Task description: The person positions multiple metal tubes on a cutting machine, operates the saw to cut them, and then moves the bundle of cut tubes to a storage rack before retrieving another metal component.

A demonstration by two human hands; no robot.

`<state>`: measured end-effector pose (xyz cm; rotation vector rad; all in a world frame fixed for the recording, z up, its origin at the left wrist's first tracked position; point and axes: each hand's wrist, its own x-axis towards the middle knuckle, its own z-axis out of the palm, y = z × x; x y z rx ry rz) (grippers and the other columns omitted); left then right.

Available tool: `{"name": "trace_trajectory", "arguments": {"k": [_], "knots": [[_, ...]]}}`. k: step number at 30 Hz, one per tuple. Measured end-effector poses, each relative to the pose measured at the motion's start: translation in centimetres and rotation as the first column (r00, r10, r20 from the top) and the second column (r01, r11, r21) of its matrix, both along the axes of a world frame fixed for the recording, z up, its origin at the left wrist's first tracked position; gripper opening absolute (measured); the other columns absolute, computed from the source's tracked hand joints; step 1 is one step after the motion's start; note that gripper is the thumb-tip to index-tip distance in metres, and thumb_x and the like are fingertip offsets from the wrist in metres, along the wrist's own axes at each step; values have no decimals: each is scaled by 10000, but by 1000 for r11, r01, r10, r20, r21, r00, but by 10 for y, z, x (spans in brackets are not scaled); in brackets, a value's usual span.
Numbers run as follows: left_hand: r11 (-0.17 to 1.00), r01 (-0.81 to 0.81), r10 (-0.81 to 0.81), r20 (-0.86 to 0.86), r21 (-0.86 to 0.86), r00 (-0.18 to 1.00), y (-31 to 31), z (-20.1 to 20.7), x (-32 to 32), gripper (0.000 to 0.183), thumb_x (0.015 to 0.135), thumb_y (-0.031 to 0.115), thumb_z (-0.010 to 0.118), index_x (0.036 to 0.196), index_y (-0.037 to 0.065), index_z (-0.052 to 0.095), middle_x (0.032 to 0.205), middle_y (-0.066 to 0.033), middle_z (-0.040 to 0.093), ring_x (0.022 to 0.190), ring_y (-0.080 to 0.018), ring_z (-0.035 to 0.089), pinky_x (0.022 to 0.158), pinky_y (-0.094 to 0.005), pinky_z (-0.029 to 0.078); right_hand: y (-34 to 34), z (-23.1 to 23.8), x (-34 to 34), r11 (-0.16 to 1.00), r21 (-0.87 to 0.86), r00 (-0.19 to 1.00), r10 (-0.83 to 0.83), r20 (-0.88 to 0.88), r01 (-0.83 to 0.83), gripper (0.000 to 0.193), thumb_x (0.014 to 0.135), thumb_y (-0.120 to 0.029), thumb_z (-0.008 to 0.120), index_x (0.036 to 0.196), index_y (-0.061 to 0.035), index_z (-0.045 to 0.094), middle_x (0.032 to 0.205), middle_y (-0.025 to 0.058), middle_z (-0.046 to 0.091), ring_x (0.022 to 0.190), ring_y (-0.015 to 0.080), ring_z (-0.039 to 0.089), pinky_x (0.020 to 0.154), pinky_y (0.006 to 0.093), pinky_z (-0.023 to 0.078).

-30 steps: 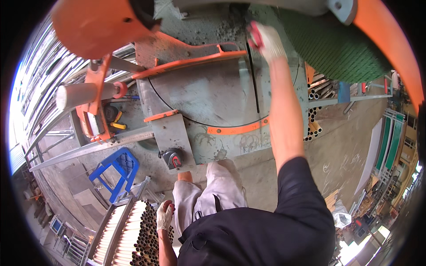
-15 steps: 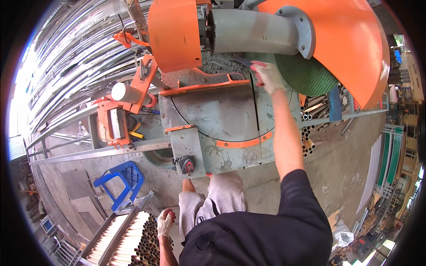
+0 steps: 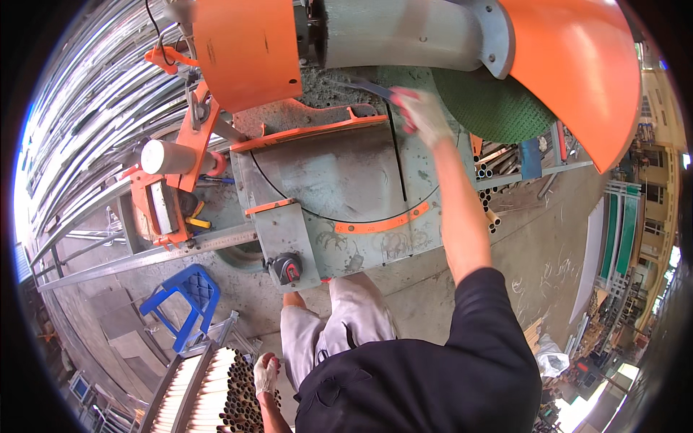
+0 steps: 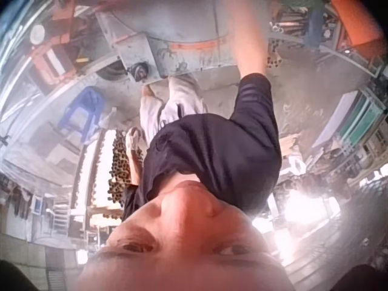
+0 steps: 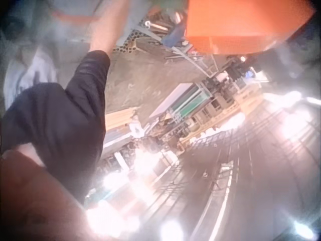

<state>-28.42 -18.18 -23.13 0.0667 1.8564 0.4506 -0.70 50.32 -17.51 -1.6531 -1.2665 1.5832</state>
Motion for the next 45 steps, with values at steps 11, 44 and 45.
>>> {"name": "trace_trajectory", "arguments": {"k": [11, 44, 45], "knots": [[998, -61, 61, 11, 18, 998, 45, -5, 8, 263, 951, 163, 569, 1155, 1, 604, 871, -51, 669, 731, -87, 589, 634, -219, 458, 25, -45, 69, 906, 55, 907, -416, -71, 420, 201, 907, -319, 637, 1034, -169, 675, 629, -57, 466, 506, 68, 361, 549, 314, 428], [935, 327, -316, -97, 138, 944, 64, -16, 9, 253, 918, 156, 583, 1113, 4, 634, 869, -44, 664, 711, -119, 609, 626, -268, 501, -36, -44, 83, 950, 12, 948, -309, -74, 311, 237, 958, -287, 559, 1089, -118, 662, 582, -50, 442, 427, 65, 370, 397, 286, 391], [929, 319, -292, -158, 186, 943, 57, -18, 2, 260, 921, 159, 582, 1124, 4, 630, 875, -47, 666, 718, -120, 613, 630, -269, 504, -49, -41, 89, 932, 3, 929, -363, -68, 364, 225, 953, -288, 562, 1032, -113, 677, 571, -53, 441, 420, 59, 379, 387, 292, 403]]}}
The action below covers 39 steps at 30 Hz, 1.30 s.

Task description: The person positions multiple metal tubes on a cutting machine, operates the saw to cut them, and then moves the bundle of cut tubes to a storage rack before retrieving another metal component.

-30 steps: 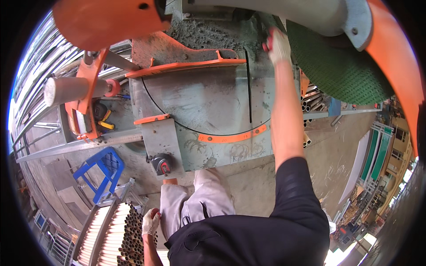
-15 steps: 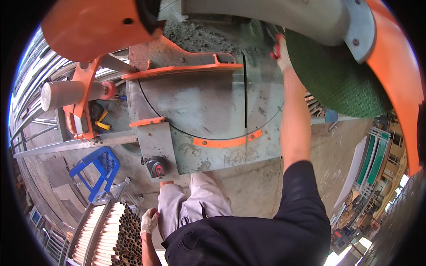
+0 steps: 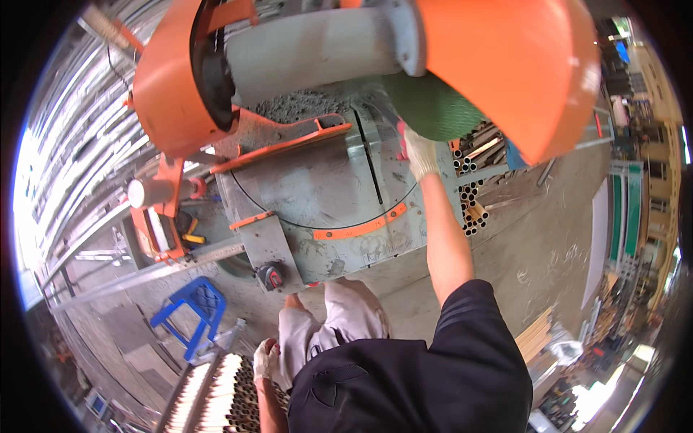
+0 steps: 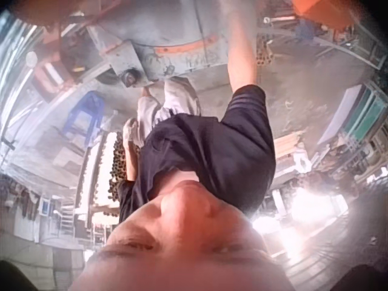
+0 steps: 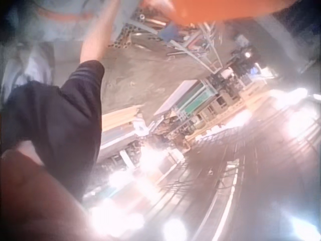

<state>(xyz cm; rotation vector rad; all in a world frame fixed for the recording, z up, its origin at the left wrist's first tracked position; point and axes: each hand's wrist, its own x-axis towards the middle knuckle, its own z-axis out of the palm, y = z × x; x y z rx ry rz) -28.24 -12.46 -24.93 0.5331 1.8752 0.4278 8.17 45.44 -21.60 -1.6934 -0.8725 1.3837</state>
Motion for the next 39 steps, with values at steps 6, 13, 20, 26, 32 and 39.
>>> {"name": "trace_trajectory", "arguments": {"k": [6, 13, 20, 26, 32, 39], "knots": [[961, -252, 274, 246, -118, 930, 18, 20, -22, 251, 943, 214, 582, 1106, 35, 648, 824, -36, 663, 651, -102, 587, 569, -258, 491, -55, -18, 22, 999, 33, 998, 39, 55, -41, 353, 927, -225, 564, 1228, -61, 649, 639, -25, 559, 469, 78, 502, 392, 275, 453], [993, -64, 76, 135, -97, 988, -11, 17, -54, 220, 933, 182, 571, 1075, 49, 671, 788, -27, 656, 605, -107, 565, 537, -259, 451, -68, 18, 35, 951, 36, 951, -308, 17, 307, 348, 915, -241, 546, 1166, -28, 660, 692, 19, 610, 531, 107, 557, 441, 285, 501], [964, 155, -147, 56, -216, 988, 62, 62, -43, 257, 944, 238, 588, 1092, 41, 665, 860, -37, 664, 709, -113, 588, 616, -261, 469, -33, 24, 93, 945, 80, 948, -318, 16, 316, 345, 885, -231, 527, 1086, 6, 677, 644, 55, 582, 475, 153, 546, 406, 306, 445], [929, 337, -333, 48, -153, 942, 60, 63, -70, 298, 953, 285, 603, 1105, 35, 659, 922, -46, 670, 798, -117, 607, 684, -263, 484, 154, 52, 42, 864, 437, 968, -235, -90, 251, 304, 890, -217, 527, 982, 28, 683, 709, 122, 642, 537, 224, 621, 473, 363, 491], [912, 319, -381, -245, -258, 892, 130, 136, -1, 214, 890, 278, 541, 901, 80, 621, 963, -205, 630, 931, -375, 611, 774, -525, 456, 132, 26, 41, 962, 266, 984, 4, 180, -53, 281, 896, -218, 526, 943, 13, 679, 778, 224, 660, 710, 357, 670, 655, 447, 516], [933, 227, -249, -47, -279, 967, 160, 122, 1, 224, 901, 279, 549, 934, 72, 628, 964, -178, 637, 922, -334, 611, 773, -483, 459, 210, -25, 19, 912, 351, 858, -347, 379, 213, 340, 910, -260, 502, 997, 34, 649, 987, 284, 656, 954, 442, 630, 882, 489, 475]]}}
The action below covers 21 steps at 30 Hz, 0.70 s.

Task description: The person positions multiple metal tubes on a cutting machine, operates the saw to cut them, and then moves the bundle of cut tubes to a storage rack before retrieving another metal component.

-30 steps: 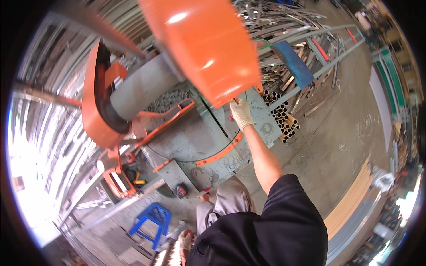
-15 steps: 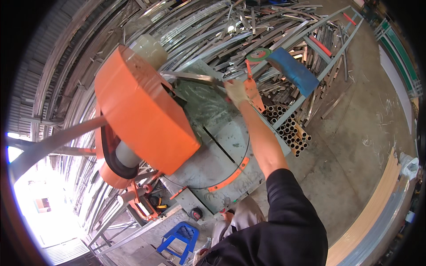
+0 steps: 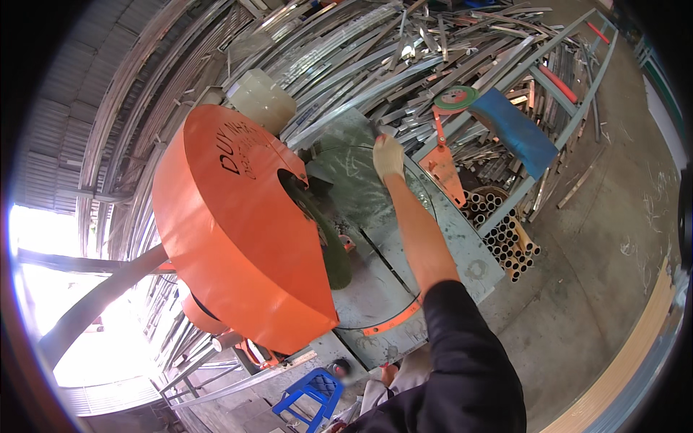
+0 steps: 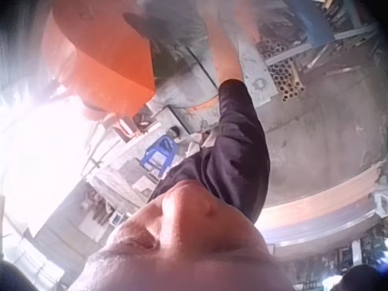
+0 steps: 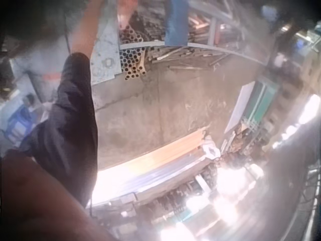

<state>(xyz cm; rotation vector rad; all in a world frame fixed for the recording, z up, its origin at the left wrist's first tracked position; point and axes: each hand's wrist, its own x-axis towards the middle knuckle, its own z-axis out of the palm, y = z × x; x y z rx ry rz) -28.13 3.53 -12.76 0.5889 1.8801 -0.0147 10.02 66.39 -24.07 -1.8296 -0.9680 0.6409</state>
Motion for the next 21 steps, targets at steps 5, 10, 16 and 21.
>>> {"name": "trace_trajectory", "arguments": {"k": [5, 10, 16, 21], "knots": [[998, -60, 60, -12, -28, 998, 4, 4, 2, 232, 908, 280, 555, 958, 67, 633, 964, -159, 643, 916, -304, 610, 772, -452, 462, 40, -4, 18, 997, 13, 994, 78, -80, -77, 332, 911, -251, 504, 951, 41, 658, 995, 279, 656, 956, 449, 626, 865, 502, 480], [995, -83, 82, -6, -47, 997, 9, 4, 1, 241, 915, 280, 561, 981, 61, 637, 965, -140, 648, 910, -275, 610, 771, -422, 465, 16, -24, -30, 921, 59, 916, 374, 145, -386, 349, 897, -275, 506, 947, 26, 677, 1003, 266, 659, 972, 442, 623, 868, 491, 491], [998, -60, 60, -3, -35, 998, 15, 9, -1, 253, 924, 281, 568, 1010, 54, 643, 965, -117, 654, 903, -240, 610, 771, -386, 468, 62, -6, -72, 938, -62, 937, 344, 58, -340, 349, 894, -272, 488, 972, 0, 691, 995, 252, 666, 966, 437, 630, 875, 486, 498], [995, -92, 93, 4, -38, 996, -5, 12, -6, 264, 932, 281, 574, 1033, 49, 648, 965, -97, 659, 897, -210, 610, 770, -356, 471, 42, -3, -64, 952, -14, 949, 307, 73, -307, 327, 888, -251, 491, 956, -6, 696, 987, 248, 669, 959, 425, 637, 869, 486, 499]]}}
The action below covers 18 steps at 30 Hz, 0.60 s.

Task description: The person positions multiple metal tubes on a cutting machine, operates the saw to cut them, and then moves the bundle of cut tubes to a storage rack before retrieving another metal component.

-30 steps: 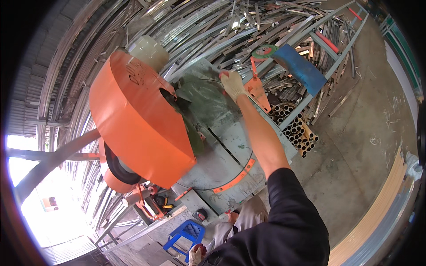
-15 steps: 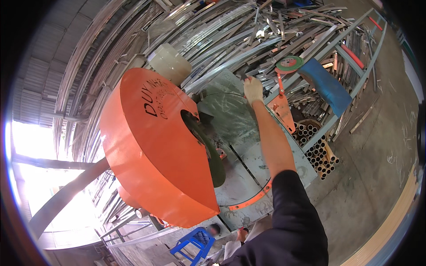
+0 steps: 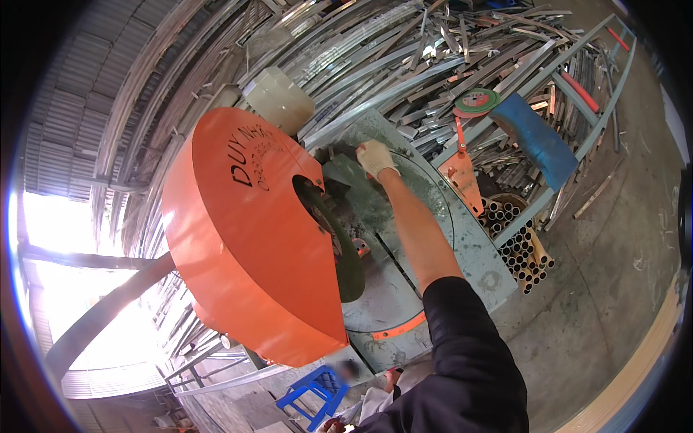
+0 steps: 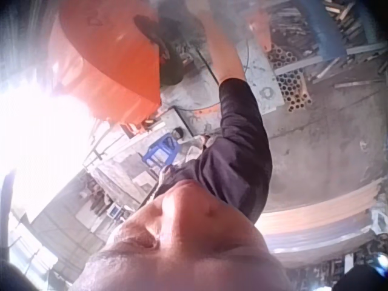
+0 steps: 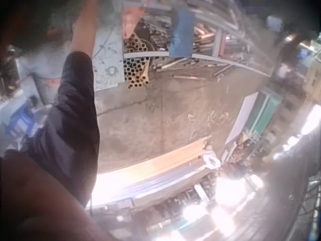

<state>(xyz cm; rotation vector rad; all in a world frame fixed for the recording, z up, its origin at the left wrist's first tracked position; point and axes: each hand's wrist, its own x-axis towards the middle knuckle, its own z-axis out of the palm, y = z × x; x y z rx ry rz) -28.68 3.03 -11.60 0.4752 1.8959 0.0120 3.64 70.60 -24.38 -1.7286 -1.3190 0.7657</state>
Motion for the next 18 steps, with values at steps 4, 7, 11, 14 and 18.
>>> {"name": "trace_trajectory", "arguments": {"k": [4, 7, 11, 14, 18], "knots": [[1000, -27, 27, 6, -3, 1000, -11, -3, 3, 274, 938, 282, 579, 1052, 44, 652, 966, -82, 663, 892, -187, 609, 769, -332, 473, -45, 0, 10, 989, -31, 988, 141, -56, -143, 317, 892, -263, 508, 961, -13, 690, 974, 244, 669, 964, 421, 635, 872, 484, 495], [999, -40, 39, 16, 11, 999, -19, -6, 2, 281, 942, 282, 583, 1066, 41, 654, 966, -70, 667, 889, -169, 609, 769, -313, 474, -57, 4, 15, 998, 58, 1000, 7, 15, -8, 320, 916, -272, 504, 1053, -39, 675, 931, 236, 670, 915, 406, 648, 825, 464, 505], [996, -85, 84, 33, 27, 996, -53, -8, 1, 291, 948, 283, 587, 1085, 36, 658, 966, -55, 671, 884, -146, 609, 769, -289, 476, -88, 14, 5, 988, -43, 989, 148, -9, -149, 308, 919, -267, 515, 1065, -48, 674, 952, 236, 670, 943, 400, 642, 835, 472, 490], [986, -156, 153, 58, 56, 987, -93, -9, -10, 298, 952, 283, 591, 1099, 33, 661, 966, -44, 674, 880, -128, 609, 768, -271, 478, -127, 20, 5, 993, 7, 992, 116, 39, -116, 293, 915, -256, 519, 1038, -41, 675, 960, 240, 669, 952, 411, 634, 845, 487, 481], [991, -93, 86, 84, 93, 993, -76, -2, 1, 254, 944, 187, 565, 1120, 30, 659, 808, -22, 654, 650, -109, 569, 576, -251, 445, -93, 13, 10, 987, -27, 987, 161, 26, -160, 307, 903, -251, 500, 974, -7, 673, 981, 249, 666, 975, 431, 622, 887, 501, 475]]}}
